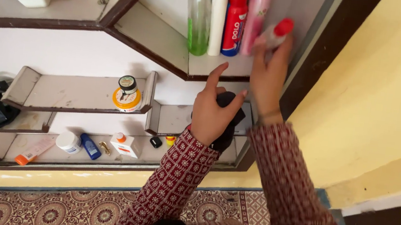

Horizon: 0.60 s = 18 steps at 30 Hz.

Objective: Organizing and tidying various household items and toiletries on wall-mounted shelves.

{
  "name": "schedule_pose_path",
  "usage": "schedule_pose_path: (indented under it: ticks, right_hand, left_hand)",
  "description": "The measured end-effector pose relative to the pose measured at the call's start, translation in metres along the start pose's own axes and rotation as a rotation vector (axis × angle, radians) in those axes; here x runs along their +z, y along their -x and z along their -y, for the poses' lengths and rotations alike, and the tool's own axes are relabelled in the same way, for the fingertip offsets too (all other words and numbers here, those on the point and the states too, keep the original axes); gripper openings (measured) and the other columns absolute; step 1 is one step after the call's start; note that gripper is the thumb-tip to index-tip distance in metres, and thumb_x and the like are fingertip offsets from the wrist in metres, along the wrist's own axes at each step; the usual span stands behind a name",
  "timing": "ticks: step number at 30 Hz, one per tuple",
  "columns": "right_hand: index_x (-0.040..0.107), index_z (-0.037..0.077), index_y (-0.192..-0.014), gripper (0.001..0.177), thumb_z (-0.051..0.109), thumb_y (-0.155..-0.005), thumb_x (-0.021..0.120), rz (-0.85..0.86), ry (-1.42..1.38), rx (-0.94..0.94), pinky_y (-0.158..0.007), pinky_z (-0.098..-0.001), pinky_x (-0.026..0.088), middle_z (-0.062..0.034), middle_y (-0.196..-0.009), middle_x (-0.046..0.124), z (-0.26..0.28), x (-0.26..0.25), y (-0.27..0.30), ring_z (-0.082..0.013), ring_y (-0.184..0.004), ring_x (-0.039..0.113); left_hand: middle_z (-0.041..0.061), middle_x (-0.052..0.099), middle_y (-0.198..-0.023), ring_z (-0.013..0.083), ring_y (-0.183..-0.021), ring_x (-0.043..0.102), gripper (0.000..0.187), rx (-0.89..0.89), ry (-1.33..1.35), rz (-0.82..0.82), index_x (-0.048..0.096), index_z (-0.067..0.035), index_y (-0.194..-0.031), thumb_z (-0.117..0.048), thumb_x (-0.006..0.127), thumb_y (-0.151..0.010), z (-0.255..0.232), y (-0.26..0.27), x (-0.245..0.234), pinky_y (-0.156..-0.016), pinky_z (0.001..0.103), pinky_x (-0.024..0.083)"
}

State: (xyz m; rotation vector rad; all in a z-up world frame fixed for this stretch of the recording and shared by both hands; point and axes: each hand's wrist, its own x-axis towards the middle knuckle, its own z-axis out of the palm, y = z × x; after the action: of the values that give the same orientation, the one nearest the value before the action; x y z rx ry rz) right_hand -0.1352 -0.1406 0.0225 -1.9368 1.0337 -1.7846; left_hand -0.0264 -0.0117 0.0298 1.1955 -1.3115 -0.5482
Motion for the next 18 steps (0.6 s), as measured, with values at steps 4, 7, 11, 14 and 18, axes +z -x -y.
schedule_pose_path:
  ticks: [4, 7, 11, 14, 18]
  right_hand:
    - [0.026, 0.009, -0.132, 0.041, 0.009, -0.105, 0.056, -0.164, 0.107, -0.034, -0.070, -0.0300, 0.052, -0.0066, -0.100, 0.049, -0.036, 0.017, -0.032, -0.0146, -0.081, 0.057]
    - [0.022, 0.008, -0.127, 0.040, 0.001, -0.101, 0.052, -0.145, 0.151, -0.055, -0.075, -0.0378, 0.055, -0.0159, -0.109, 0.055, -0.047, 0.022, -0.039, -0.0228, -0.088, 0.066]
    - [0.031, 0.002, -0.142, 0.048, -0.001, -0.100, 0.054, -0.129, 0.234, -0.068, -0.101, -0.0430, 0.050, -0.0241, -0.134, 0.054, -0.058, 0.020, -0.040, -0.0358, -0.117, 0.063]
    - [0.029, 0.003, -0.149, 0.059, -0.010, -0.095, 0.050, -0.066, 0.302, -0.058, -0.103, -0.0455, 0.051, -0.0249, -0.140, 0.052, -0.055, 0.015, -0.037, -0.0381, -0.122, 0.062]
    - [0.025, 0.005, -0.151, 0.061, -0.008, -0.097, 0.050, 0.000, 0.357, -0.007, -0.098, -0.0468, 0.054, -0.0242, -0.139, 0.054, -0.054, 0.010, -0.034, -0.0379, -0.119, 0.064]
  left_hand:
    - [0.001, 0.059, -0.058, 0.0143, -0.050, 0.053, 0.062, 0.100, 0.002, 0.011, 0.049, -0.009, -0.142, -0.019, 0.073, -0.086, 0.012, 0.006, 0.004, -0.050, 0.027, 0.044]
    - [0.002, 0.060, -0.060, 0.0141, -0.052, 0.055, 0.058, 0.044, 0.039, 0.017, 0.050, -0.011, -0.139, -0.019, 0.073, -0.086, 0.015, 0.012, 0.002, -0.052, 0.027, 0.046]
    - [0.004, 0.067, -0.070, 0.0149, -0.059, 0.062, 0.055, 0.001, -0.009, -0.013, 0.053, -0.015, -0.135, -0.024, 0.074, -0.085, 0.021, 0.019, -0.002, -0.057, 0.029, 0.051]
    - [0.003, 0.063, -0.065, 0.0157, -0.055, 0.058, 0.051, -0.006, -0.030, -0.034, 0.055, -0.015, -0.131, -0.024, 0.074, -0.084, 0.021, 0.021, -0.006, -0.054, 0.029, 0.049]
    - [-0.001, 0.056, -0.058, 0.0137, -0.050, 0.051, 0.049, 0.008, -0.025, -0.049, 0.055, -0.014, -0.130, -0.021, 0.073, -0.086, 0.021, 0.023, -0.009, -0.050, 0.028, 0.043]
